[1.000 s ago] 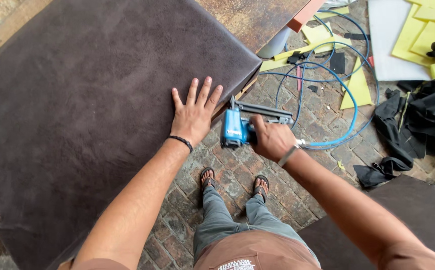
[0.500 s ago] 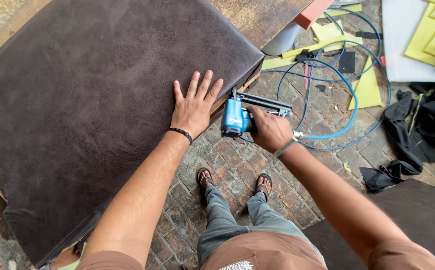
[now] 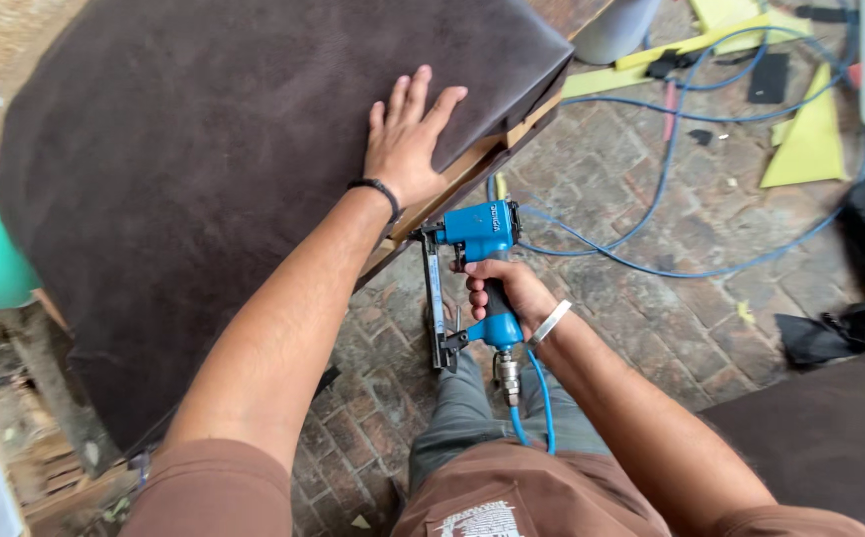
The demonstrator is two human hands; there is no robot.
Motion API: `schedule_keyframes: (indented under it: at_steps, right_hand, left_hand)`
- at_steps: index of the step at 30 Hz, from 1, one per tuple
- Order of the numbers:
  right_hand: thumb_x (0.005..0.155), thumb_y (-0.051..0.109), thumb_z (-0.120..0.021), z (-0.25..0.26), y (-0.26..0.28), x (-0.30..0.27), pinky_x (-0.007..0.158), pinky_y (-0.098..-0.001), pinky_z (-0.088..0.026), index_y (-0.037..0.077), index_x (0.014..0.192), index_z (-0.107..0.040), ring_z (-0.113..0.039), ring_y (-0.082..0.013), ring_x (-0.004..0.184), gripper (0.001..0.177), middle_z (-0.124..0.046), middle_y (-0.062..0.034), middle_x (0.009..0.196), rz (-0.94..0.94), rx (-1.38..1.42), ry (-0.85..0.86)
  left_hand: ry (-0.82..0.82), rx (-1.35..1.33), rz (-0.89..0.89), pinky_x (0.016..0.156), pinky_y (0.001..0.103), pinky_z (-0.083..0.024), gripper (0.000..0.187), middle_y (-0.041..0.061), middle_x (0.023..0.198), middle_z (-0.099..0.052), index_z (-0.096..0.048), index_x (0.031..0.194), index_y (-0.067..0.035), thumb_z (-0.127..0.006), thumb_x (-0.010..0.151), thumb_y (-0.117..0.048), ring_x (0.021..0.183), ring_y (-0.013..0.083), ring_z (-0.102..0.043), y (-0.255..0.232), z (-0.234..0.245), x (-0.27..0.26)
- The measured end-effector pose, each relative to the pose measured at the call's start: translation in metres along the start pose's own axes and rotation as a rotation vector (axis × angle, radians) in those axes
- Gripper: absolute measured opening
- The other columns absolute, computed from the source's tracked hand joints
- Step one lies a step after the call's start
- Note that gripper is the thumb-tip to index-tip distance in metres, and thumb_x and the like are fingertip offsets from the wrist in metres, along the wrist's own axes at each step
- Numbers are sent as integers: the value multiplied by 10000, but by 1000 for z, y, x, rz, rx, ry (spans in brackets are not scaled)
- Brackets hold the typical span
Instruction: The person staples dark fabric onto a wooden chair frame using a pneumatic staple gun. They pull the fabric taut, align edges, and drive staples along the perimeter and corners to secure the upholstery.
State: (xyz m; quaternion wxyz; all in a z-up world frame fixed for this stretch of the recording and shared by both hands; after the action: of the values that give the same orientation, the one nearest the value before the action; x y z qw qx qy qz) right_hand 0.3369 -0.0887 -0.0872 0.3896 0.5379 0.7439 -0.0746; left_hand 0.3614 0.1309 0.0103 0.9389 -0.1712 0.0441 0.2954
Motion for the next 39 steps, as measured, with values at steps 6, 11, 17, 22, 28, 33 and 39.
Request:
schedule_keyframes:
  at_steps: [6, 11, 17, 22, 28, 33, 39]
  right_hand:
    - [857, 136, -654, -42, -31, 25, 499, -343, -521, -42, 1060, -623, -566, -171, 515, 272, -571, -25, 676, 18, 28, 3]
    - [852, 101, -648, -44, -29, 30, 505, -348, -532, -73, 1063, -675, -566, -150, 539, 275, -555, -29, 674, 81, -45, -44]
    - [857, 121, -647, -40, -29, 31, 494, -343, -523, -47, 1057, -682, -564, -152, 537, 263, -561, -26, 670, 46, -46, -100]
    - [852, 117, -639, -38, -38, 30, 492, -342, -525, -48, 1059, -668, -559, -146, 536, 267, -550, -21, 668, 25, -6, -68]
    - [851, 102, -630, -31, -38, 42, 508, -334, -537, -59, 1115, -640, -554, -130, 539, 309, -542, -7, 668, -6, -3, -41]
    - [884, 143, -663, -17, -41, 42, 532, -289, -528, -51, 1152, -634, -561, -110, 555, 332, -570, 14, 672, -97, 324, 140]
    - [880, 153, -639, 31, -4, 53, 602, -273, -559, -108, 1235, -591, -604, -126, 608, 444, -606, 2, 693, 45, 824, 230]
  left_hand:
    - [13, 44, -18, 1232, 684, -68, 1163, 154, 1708, -40, -252, 1580, -386, -808, 617, -47, 1581, 395, -30, -1, -4, 3]
    - [-7, 53, -14, 1225, 687, -63, 1171, 142, 1708, -49, -263, 1573, -401, -794, 602, -17, 1578, 384, -33, 2, -6, 8]
    - [-11, 13, -21, 1220, 689, -69, 1130, 145, 1703, -58, -283, 1547, -384, -815, 606, -55, 1572, 393, -39, 1, -1, 7]
    - [-3, 46, -20, 1229, 682, -59, 1154, 143, 1703, -60, -274, 1566, -385, -799, 596, -45, 1577, 385, -32, 0, -7, 3]
    - [11, 62, -16, 1234, 674, -51, 1157, 141, 1708, -48, -267, 1580, -386, -788, 603, -47, 1581, 381, -23, 1, -4, 6]
    - [-117, 87, -143, 1254, 646, -93, 1021, 167, 1717, -94, -242, 1623, -288, -773, 768, -115, 1585, 396, -95, -21, 14, -24]
    - [-122, 315, -13, 1210, 652, -178, 869, 159, 1684, -168, -172, 1632, -234, -649, 906, -207, 1532, 409, -192, -14, -4, -44]
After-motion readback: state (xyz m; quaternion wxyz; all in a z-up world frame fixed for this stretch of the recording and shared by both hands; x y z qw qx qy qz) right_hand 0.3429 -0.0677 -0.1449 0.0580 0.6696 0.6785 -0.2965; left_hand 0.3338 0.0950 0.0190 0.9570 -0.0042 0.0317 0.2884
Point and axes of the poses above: each hand's wrist, its own x-axis towards the middle knuckle, its own z-axis out of the back of the hand, y = z × x, the point moved 9 cm from there along x, towards the middle knuckle
